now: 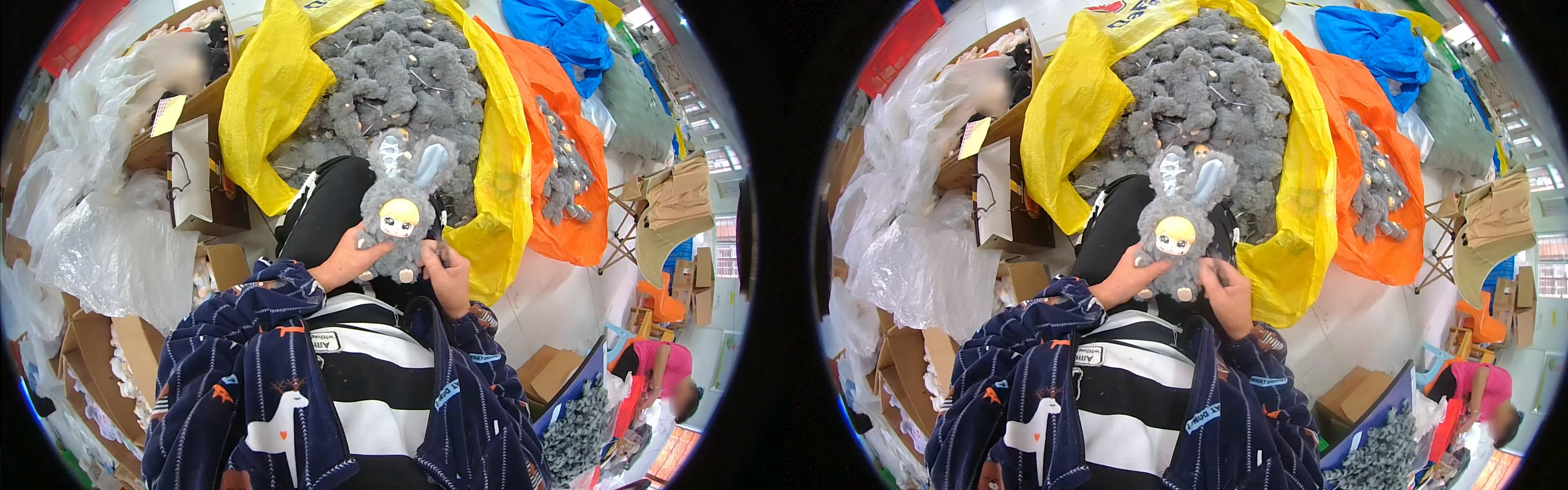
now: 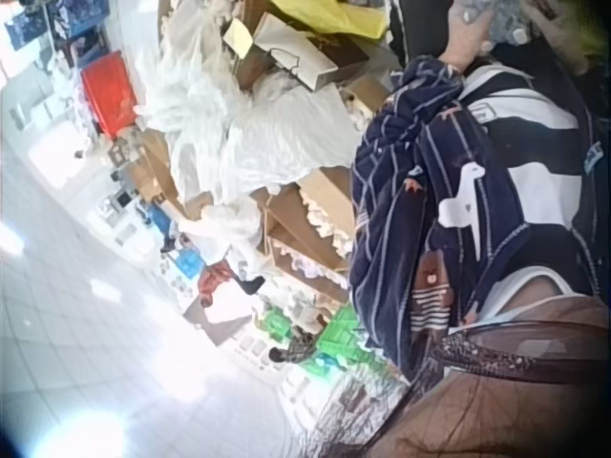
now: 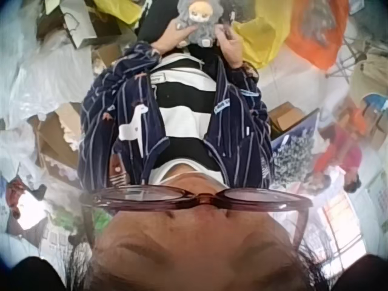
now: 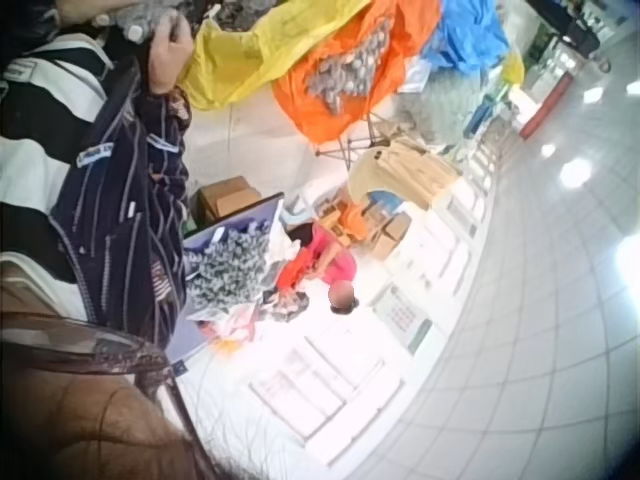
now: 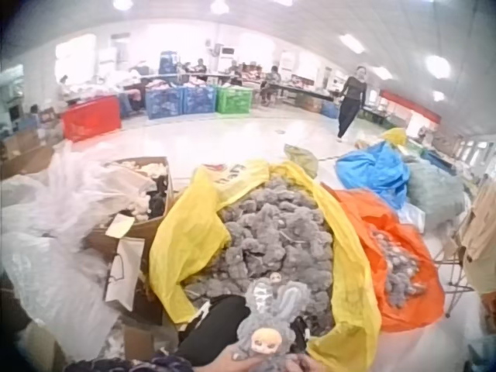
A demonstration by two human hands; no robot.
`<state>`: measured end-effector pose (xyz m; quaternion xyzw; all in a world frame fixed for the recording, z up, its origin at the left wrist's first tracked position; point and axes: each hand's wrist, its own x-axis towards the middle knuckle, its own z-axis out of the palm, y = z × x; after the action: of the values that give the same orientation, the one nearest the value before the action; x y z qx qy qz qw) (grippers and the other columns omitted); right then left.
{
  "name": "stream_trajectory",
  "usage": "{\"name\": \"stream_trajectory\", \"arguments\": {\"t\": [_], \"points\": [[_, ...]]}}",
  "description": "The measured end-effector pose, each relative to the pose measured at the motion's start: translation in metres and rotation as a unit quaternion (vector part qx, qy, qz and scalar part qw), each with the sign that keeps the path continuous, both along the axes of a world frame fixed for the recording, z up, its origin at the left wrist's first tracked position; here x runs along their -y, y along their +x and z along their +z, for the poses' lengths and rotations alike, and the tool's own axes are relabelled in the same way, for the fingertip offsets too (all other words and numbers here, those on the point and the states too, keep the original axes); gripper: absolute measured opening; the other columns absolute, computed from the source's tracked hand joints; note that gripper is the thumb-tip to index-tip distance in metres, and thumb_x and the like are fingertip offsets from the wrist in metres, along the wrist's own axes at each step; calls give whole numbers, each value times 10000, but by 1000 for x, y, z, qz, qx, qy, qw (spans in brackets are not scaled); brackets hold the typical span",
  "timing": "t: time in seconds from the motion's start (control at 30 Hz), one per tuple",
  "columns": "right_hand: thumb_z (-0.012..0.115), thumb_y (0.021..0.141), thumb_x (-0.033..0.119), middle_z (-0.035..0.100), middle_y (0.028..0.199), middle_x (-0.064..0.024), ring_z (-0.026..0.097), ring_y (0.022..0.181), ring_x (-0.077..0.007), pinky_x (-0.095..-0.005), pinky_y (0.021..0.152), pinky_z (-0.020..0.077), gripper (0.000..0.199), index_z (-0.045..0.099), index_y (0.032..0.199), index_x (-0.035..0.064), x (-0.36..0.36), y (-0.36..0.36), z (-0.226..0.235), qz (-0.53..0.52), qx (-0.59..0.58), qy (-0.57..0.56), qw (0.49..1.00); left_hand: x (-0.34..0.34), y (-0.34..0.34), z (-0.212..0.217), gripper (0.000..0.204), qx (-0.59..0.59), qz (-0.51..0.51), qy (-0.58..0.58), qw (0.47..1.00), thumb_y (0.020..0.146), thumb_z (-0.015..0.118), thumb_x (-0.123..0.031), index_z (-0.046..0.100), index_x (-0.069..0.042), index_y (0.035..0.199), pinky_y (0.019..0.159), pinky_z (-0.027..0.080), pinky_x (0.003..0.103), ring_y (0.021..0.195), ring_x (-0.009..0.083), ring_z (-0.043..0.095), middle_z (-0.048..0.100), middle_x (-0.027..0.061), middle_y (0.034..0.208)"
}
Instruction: The person sits on the floor and uses scissors to trim the fur of a small gray stuffed toy. They repeatedly pick up the toy, trim its edges, and place it back into a large yellow bag filled with similar toys.
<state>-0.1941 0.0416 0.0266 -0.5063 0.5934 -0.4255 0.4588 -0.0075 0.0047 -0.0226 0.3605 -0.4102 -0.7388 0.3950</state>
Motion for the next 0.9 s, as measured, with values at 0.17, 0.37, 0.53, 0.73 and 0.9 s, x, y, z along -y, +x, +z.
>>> {"name": "stream_trajectory", "arguments": {"t": [0.17,0.37,0.53,0.73,0.9], "points": [[551,869,150,590,699,-51,484,528,-69,-203,506,393,205,595,977,-18,0,3,-5,-55,188,104,975,-1,1,3,395,16,5,-33,999,838,630,-138,489,-10,1185,848,422,260,966,93,513,573,39,1066],[551,866,128,546,631,-25,487,543,-78,-229,496,406,191,599,987,-12,0,2,2,-76,274,135,949,1,0,-3,399,0,-11,-27,1000,839,637,-170,495,-12,1177,853,418,257,973,96,510,572,36,1063],[583,854,166,590,715,-66,529,596,-110,-251,569,441,231,592,1007,-6,9,-2,20,-35,-60,-52,996,1,3,-4,408,9,-27,-1,1000,837,640,-178,493,-14,1181,865,416,260,981,103,517,573,36,1078],[649,802,178,593,1046,-147,558,965,-171,-267,802,441,394,532,1114,-32,26,3,49,25,-253,-118,960,1,7,10,473,32,-132,-10,991,821,652,-165,456,-12,1222,909,400,282,1037,126,502,555,65,1130],[653,804,196,600,1031,-156,562,950,-178,-286,827,437,438,512,1129,-61,21,4,10,41,-68,-18,997,-1,6,18,746,184,-25,-217,958,715,716,-128,302,-16,1326,965,370,322,1153,221,454,460,145,1251]]}}
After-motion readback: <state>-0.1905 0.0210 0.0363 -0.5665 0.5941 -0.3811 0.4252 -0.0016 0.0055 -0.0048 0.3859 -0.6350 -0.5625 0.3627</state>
